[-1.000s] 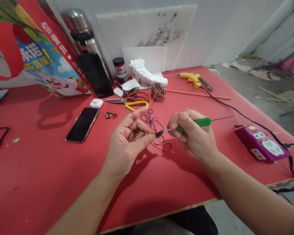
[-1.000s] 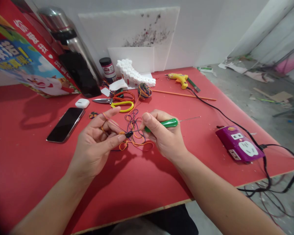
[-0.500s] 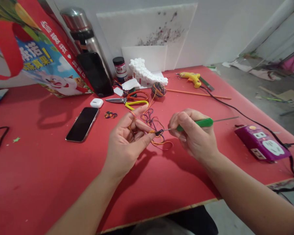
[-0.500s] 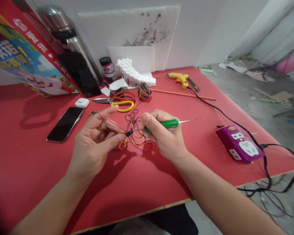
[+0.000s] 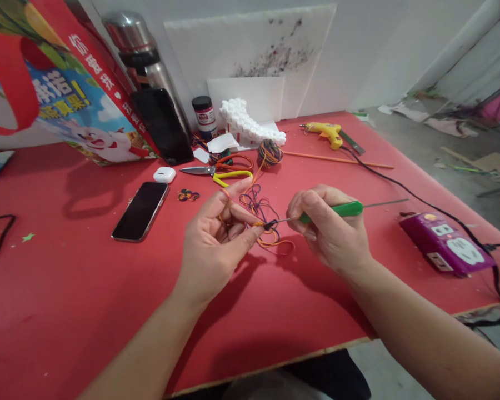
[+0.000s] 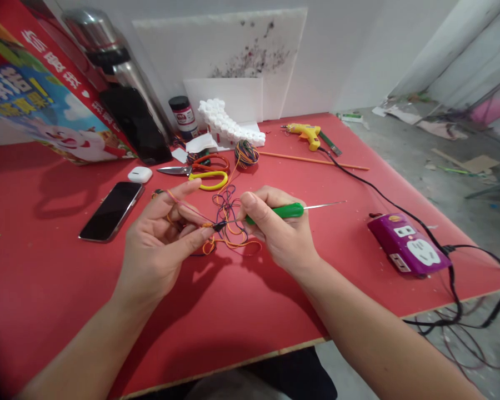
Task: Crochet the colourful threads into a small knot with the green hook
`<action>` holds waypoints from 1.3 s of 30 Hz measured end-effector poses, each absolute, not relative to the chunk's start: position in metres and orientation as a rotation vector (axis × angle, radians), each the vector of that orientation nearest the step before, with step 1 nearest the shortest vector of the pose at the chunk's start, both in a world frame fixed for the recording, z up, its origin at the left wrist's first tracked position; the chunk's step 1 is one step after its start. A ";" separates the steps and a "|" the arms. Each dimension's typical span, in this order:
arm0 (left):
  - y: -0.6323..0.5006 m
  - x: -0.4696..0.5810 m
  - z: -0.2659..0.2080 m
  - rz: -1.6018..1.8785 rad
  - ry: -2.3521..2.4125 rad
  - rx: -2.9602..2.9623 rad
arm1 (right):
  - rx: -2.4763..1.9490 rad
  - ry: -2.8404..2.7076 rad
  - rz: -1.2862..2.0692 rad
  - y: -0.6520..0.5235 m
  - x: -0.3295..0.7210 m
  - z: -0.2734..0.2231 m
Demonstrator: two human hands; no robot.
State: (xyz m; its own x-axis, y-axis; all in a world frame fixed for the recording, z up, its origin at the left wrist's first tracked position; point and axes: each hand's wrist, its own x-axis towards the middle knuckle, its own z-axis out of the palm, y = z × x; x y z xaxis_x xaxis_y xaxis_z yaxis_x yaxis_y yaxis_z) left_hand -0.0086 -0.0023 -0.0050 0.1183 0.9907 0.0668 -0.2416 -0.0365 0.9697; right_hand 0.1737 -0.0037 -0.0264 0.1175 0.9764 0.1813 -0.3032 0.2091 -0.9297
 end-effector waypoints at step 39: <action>-0.003 -0.008 -0.010 1.289 1.052 1.338 | -0.942 -1.240 0.856 -0.006 0.175 -0.032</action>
